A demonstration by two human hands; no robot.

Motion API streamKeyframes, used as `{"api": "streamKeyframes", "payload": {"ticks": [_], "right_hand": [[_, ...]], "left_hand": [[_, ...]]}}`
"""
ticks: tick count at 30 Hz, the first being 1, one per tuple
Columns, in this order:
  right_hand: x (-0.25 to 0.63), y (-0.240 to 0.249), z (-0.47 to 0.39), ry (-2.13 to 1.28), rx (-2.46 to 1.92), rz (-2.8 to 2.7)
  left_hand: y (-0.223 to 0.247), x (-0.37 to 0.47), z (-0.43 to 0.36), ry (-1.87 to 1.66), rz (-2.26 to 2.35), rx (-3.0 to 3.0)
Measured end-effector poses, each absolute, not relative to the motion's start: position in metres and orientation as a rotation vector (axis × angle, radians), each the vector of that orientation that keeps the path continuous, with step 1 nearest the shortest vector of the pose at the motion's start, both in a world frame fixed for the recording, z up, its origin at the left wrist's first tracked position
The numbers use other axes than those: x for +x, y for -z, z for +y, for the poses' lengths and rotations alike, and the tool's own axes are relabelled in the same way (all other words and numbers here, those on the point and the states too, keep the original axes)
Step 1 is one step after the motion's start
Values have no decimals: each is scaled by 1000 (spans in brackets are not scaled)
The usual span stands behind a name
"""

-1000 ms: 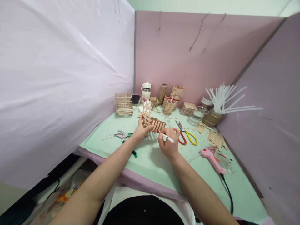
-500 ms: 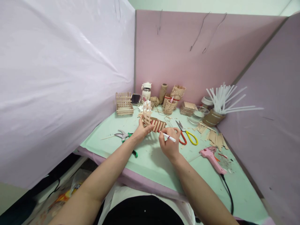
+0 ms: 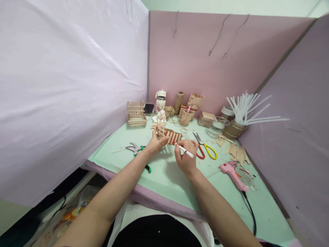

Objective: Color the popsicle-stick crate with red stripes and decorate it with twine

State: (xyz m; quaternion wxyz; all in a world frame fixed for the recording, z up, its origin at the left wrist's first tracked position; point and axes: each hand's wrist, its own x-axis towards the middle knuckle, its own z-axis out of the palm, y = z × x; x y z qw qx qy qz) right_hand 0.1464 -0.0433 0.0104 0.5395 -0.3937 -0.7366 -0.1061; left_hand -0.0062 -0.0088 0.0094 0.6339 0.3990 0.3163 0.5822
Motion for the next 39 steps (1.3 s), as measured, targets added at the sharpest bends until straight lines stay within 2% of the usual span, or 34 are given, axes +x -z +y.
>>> {"api": "streamKeyframes", "payload": {"ticks": [39], "right_hand": [[146,-8,-44,251,-918,-1782]], "left_hand": [[-8,-7,-8,-1325,713,912]]}}
